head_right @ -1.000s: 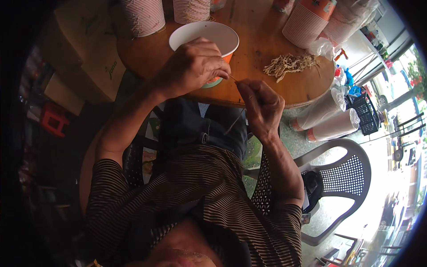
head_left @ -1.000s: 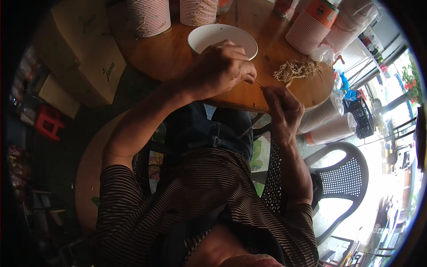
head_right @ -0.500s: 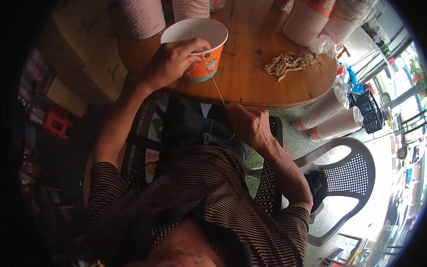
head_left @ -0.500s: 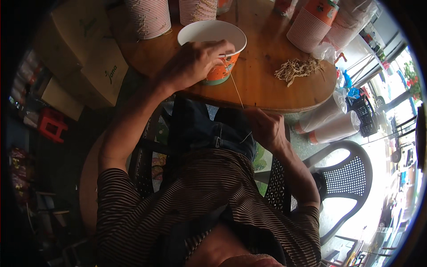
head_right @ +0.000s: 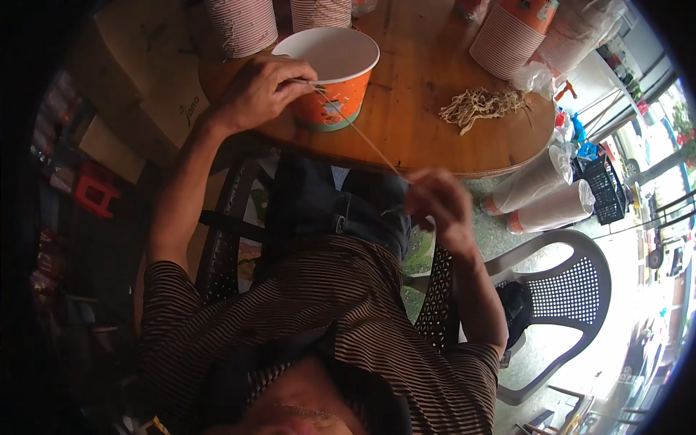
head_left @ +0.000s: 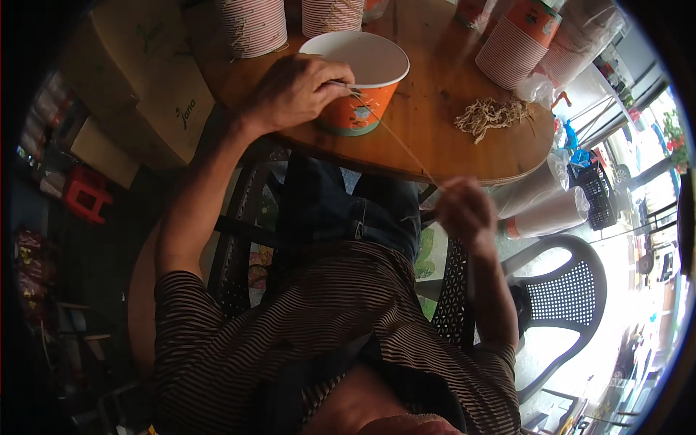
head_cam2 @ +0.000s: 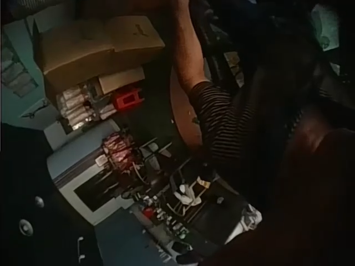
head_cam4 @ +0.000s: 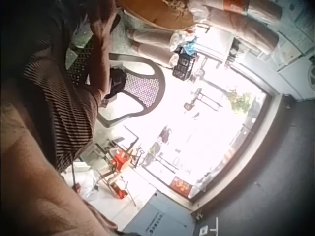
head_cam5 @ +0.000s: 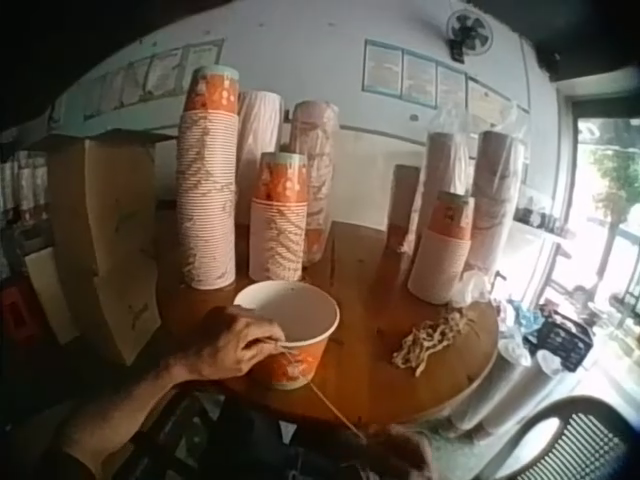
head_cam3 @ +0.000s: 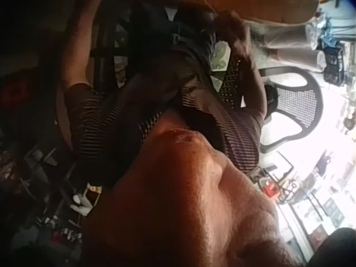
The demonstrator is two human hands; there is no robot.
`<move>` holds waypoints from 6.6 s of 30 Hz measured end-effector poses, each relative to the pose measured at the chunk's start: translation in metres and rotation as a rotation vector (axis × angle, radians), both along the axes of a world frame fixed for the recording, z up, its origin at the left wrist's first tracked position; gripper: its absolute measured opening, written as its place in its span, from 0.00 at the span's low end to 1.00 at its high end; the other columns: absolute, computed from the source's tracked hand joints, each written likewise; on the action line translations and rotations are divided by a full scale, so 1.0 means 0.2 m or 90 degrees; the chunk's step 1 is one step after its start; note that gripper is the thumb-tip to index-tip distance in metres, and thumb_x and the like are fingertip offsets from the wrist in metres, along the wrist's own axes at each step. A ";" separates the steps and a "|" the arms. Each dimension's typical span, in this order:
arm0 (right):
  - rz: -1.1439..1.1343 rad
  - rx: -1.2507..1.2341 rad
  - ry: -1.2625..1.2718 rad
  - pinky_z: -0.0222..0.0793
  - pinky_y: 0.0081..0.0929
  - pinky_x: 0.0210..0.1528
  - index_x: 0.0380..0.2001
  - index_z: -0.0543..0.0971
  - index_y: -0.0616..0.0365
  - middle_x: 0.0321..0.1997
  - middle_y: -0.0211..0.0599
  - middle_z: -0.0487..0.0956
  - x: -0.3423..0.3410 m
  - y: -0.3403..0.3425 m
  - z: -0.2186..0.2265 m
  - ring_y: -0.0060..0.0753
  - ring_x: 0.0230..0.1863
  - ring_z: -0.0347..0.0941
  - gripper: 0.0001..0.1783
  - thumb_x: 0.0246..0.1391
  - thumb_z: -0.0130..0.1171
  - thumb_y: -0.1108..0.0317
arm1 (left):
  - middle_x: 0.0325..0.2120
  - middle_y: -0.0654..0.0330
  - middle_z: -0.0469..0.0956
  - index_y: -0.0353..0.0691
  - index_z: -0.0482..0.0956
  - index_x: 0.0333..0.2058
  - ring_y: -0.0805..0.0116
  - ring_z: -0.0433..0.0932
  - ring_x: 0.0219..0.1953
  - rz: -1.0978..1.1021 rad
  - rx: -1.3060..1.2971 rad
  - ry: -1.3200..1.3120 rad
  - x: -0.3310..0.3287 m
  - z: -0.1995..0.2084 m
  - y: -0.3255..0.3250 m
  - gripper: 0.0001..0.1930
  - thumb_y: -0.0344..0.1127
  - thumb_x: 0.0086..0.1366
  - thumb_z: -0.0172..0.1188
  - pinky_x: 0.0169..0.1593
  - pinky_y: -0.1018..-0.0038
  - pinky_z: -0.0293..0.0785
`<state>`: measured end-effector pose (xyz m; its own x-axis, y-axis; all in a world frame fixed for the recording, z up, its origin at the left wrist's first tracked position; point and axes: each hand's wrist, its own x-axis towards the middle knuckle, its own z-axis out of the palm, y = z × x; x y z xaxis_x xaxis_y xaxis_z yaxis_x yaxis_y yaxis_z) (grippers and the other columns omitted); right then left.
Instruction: Attaching string handles to paper buckets by threading twine through pre-punched holes and securing them.
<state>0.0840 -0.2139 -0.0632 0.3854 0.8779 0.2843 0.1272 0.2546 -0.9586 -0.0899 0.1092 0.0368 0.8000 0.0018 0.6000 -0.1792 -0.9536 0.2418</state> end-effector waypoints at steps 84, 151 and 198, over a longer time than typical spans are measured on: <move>-0.096 0.243 -0.173 0.76 0.26 0.60 0.67 0.70 0.62 0.63 0.39 0.78 0.07 0.56 0.33 0.25 0.62 0.74 0.25 0.74 0.50 0.61 | 0.34 0.59 0.84 0.33 0.82 0.42 0.82 0.75 0.26 -0.239 -0.828 0.189 0.26 -0.08 -0.48 0.15 0.42 0.72 0.64 0.21 0.86 0.67; -0.316 0.106 -0.169 0.63 0.25 0.24 0.37 0.87 0.61 0.18 0.31 0.75 -0.03 0.40 0.09 0.17 0.21 0.66 0.11 0.59 0.68 0.64 | 0.34 0.52 0.86 0.32 0.82 0.45 0.64 0.86 0.36 0.053 -0.204 0.151 0.17 0.03 -0.41 0.12 0.29 0.64 0.68 0.43 0.72 0.80; -0.255 0.039 -0.125 0.69 0.23 0.23 0.33 0.86 0.62 0.16 0.33 0.79 -0.12 0.37 0.16 0.19 0.18 0.76 0.12 0.57 0.64 0.63 | 0.33 0.57 0.87 0.31 0.83 0.42 0.75 0.84 0.32 0.072 -0.177 0.139 0.02 0.05 -0.46 0.10 0.27 0.63 0.69 0.38 0.77 0.80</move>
<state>0.0603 -0.1393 -0.0317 0.6241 0.6499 0.4337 0.4059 0.2046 -0.8907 -0.0868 0.0180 0.0474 0.8948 0.2358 0.3792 0.0074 -0.8569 0.5154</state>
